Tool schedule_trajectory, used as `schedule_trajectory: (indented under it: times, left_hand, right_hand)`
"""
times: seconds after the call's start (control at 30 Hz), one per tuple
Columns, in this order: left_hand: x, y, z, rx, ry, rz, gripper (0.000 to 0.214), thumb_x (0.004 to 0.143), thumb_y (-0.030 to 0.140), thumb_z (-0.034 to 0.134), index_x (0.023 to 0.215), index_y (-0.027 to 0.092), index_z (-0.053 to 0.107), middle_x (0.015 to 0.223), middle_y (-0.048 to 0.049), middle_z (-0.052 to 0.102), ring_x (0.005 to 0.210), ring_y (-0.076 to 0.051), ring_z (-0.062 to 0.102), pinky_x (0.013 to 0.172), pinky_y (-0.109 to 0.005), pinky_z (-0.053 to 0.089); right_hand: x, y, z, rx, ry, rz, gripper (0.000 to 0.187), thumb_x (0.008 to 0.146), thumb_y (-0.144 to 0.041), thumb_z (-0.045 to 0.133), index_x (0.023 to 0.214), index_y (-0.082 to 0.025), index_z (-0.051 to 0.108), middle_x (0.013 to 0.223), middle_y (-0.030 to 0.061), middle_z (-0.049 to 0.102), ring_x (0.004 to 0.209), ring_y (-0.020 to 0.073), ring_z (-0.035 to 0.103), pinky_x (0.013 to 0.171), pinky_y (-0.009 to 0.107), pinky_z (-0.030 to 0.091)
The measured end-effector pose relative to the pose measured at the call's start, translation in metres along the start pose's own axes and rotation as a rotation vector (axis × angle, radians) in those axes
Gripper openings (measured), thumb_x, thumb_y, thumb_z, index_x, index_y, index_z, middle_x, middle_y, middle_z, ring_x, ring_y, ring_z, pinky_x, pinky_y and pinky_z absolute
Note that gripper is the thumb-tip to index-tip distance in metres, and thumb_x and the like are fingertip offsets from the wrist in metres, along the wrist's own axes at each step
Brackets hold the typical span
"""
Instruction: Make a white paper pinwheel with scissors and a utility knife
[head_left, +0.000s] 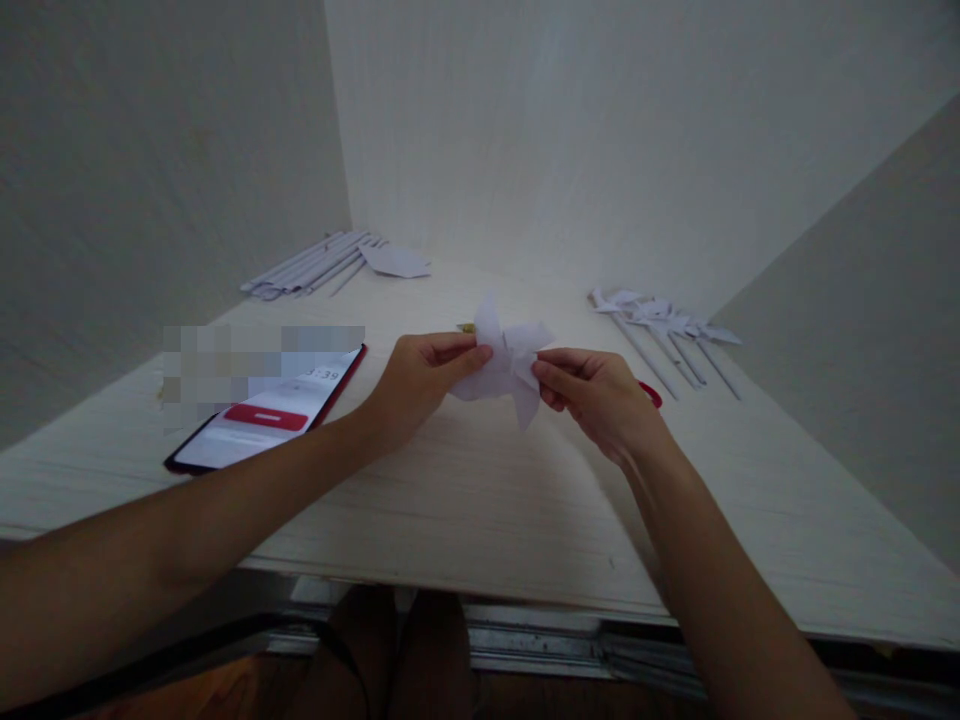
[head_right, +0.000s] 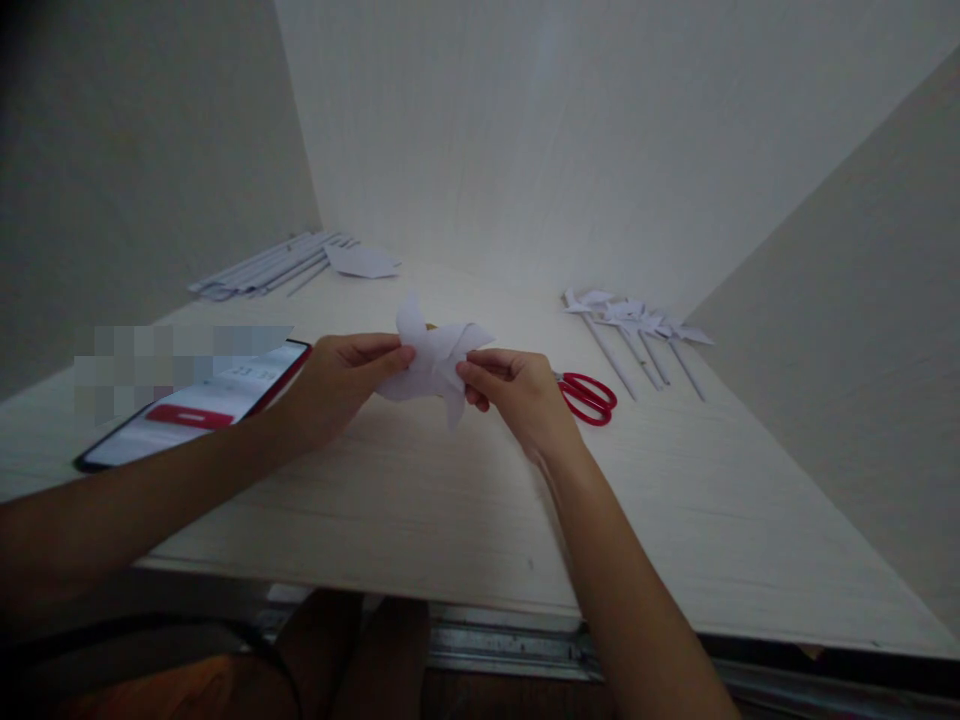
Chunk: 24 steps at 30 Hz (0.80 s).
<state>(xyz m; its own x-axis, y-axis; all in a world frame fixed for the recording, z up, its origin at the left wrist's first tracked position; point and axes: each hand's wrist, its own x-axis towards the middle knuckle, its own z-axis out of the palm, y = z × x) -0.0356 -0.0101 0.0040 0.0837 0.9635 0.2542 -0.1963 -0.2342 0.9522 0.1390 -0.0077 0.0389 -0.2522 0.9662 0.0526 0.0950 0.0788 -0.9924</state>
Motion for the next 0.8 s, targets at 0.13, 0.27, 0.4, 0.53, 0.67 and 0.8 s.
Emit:
schedule_trajectory:
  times: [0.13,0.27,0.4,0.53,0.67,0.8]
  left_hand:
    - [0.0,0.001,0.001,-0.081,0.0,-0.039,0.029,0.066,0.034,0.068,0.09,0.017,0.069,0.087,-0.0055,0.069,0.08,-0.016,0.061,0.075,-0.028,0.046]
    - [-0.001,0.003,0.003,-0.089,0.002,-0.076,0.031,0.063,0.034,0.07,0.088,0.015,0.07,0.086,-0.0061,0.069,0.081,-0.017,0.061,0.075,-0.029,0.047]
    - [-0.001,0.004,0.003,-0.03,0.016,-0.087,0.03,0.061,0.034,0.071,0.085,0.017,0.07,0.086,-0.0059,0.07,0.077,-0.017,0.062,0.071,-0.029,0.048]
    - [-0.002,0.003,0.002,0.021,0.0,-0.079,0.029,0.061,0.035,0.071,0.084,0.018,0.07,0.088,-0.0055,0.07,0.076,-0.016,0.063,0.071,-0.029,0.048]
    - [-0.002,0.003,0.001,0.041,-0.018,-0.097,0.033,0.06,0.035,0.071,0.088,0.017,0.07,0.089,-0.0063,0.07,0.077,-0.018,0.063,0.071,-0.03,0.049]
    - [-0.002,0.001,-0.001,0.023,-0.039,-0.105,0.032,0.06,0.034,0.071,0.088,0.017,0.07,0.088,-0.0056,0.07,0.076,-0.017,0.063,0.071,-0.029,0.049]
  right_hand:
    - [0.0,-0.001,-0.001,0.121,-0.009,0.09,0.022,0.054,-0.028,0.073,0.066,-0.013,0.062,0.052,-0.0044,0.05,0.045,0.0034,0.04,0.044,0.019,0.029]
    - [0.001,0.0,0.001,0.144,-0.041,0.11,0.024,0.054,-0.029,0.074,0.061,-0.013,0.058,0.052,-0.0054,0.045,0.044,0.0023,0.036,0.041,0.019,0.023]
    - [0.002,0.003,0.003,0.104,-0.011,0.077,0.025,0.055,-0.03,0.074,0.065,-0.013,0.059,0.054,-0.0048,0.045,0.044,0.0025,0.035,0.04,0.02,0.022]
    - [0.003,0.007,0.006,0.044,0.044,0.04,0.028,0.054,-0.033,0.074,0.068,-0.013,0.06,0.052,-0.0047,0.046,0.043,0.0032,0.036,0.04,0.02,0.023]
    - [0.002,0.007,0.011,-0.001,0.086,0.012,0.031,0.051,-0.034,0.075,0.067,-0.013,0.06,0.051,-0.0039,0.05,0.042,0.0034,0.037,0.039,0.02,0.025]
    - [0.0,0.006,0.014,-0.05,0.11,-0.029,0.032,0.05,-0.034,0.076,0.067,-0.013,0.059,0.048,-0.0049,0.049,0.04,0.0034,0.037,0.038,0.02,0.024]
